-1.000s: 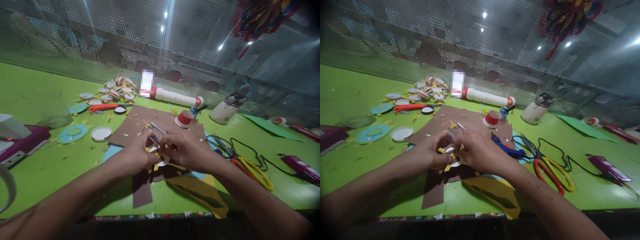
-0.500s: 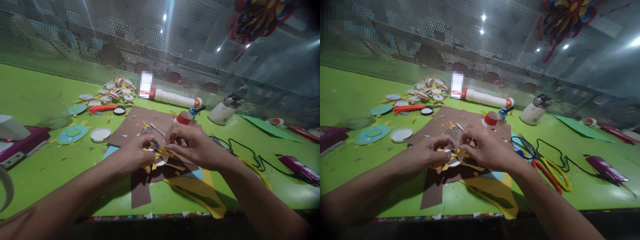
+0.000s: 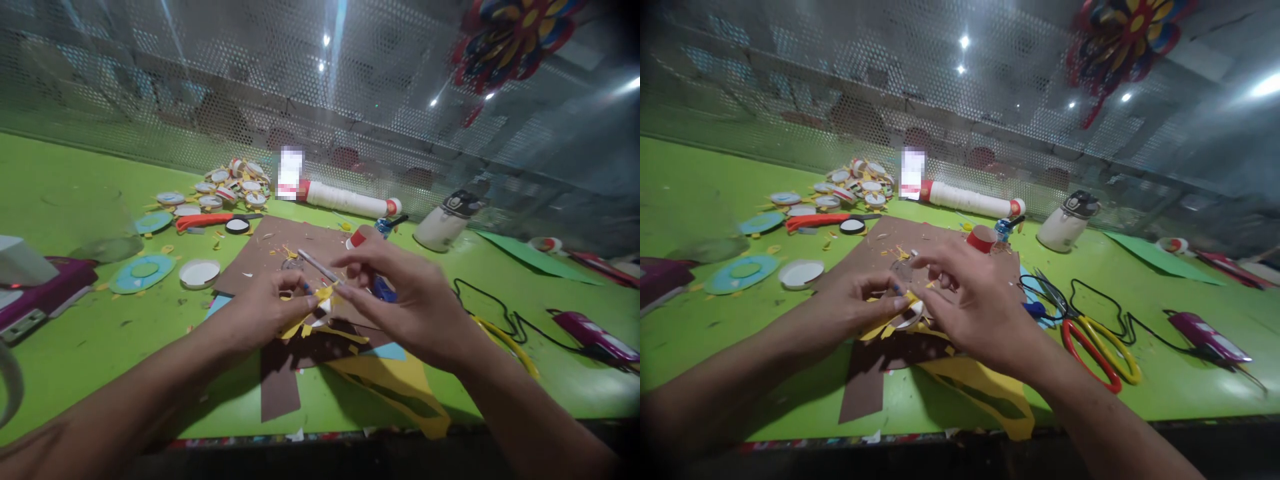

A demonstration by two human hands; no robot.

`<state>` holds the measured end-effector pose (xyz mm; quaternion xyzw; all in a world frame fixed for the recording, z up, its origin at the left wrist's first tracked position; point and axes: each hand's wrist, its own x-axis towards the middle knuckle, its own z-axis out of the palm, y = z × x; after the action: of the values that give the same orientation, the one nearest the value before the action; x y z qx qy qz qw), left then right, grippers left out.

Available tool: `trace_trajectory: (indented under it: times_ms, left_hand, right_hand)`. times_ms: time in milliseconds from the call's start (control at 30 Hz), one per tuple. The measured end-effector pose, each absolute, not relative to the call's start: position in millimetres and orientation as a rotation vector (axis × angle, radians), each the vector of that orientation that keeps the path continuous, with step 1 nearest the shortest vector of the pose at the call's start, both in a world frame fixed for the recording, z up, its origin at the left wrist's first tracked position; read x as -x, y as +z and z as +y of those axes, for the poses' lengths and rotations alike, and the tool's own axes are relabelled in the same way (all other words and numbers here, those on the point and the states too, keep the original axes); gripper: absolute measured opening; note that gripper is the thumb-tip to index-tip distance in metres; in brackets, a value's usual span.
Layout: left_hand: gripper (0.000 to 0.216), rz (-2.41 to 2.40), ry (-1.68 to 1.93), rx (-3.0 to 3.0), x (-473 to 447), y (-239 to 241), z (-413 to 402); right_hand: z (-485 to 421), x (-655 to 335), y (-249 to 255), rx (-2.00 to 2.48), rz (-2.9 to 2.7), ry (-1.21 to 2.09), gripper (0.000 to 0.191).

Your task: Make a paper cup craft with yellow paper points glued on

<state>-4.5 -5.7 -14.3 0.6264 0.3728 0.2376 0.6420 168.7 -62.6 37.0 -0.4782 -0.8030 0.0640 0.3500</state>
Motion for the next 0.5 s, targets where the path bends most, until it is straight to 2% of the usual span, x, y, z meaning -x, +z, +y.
trace_trajectory:
  times_ms: [67, 167, 267, 500]
  left_hand:
    - [0.027, 0.862, 0.513, -1.428, 5.4, -16.3, -4.2]
    - [0.026, 0.888, 0.498, -1.455, 5.7, -17.4, -2.9]
    - [0.026, 0.881, 0.489, -1.51, 5.2, -15.6, -3.3]
    - [0.024, 0.911, 0.432, -1.534, 3.3, -7.0, -10.9]
  right_hand:
    - [-65.9, -172.5, 41.1, 1.177, -1.889, 0.29, 0.019]
    - [-66.0, -181.6, 39.7, 1.1, -1.652, 0.479, 0.008]
    - [-63.4, -191.1, 29.0, 1.074, -1.454, 0.606, 0.012]
    - [-67.1, -196.7, 4.0, 1.101, -1.113, 1.062, 0.002]
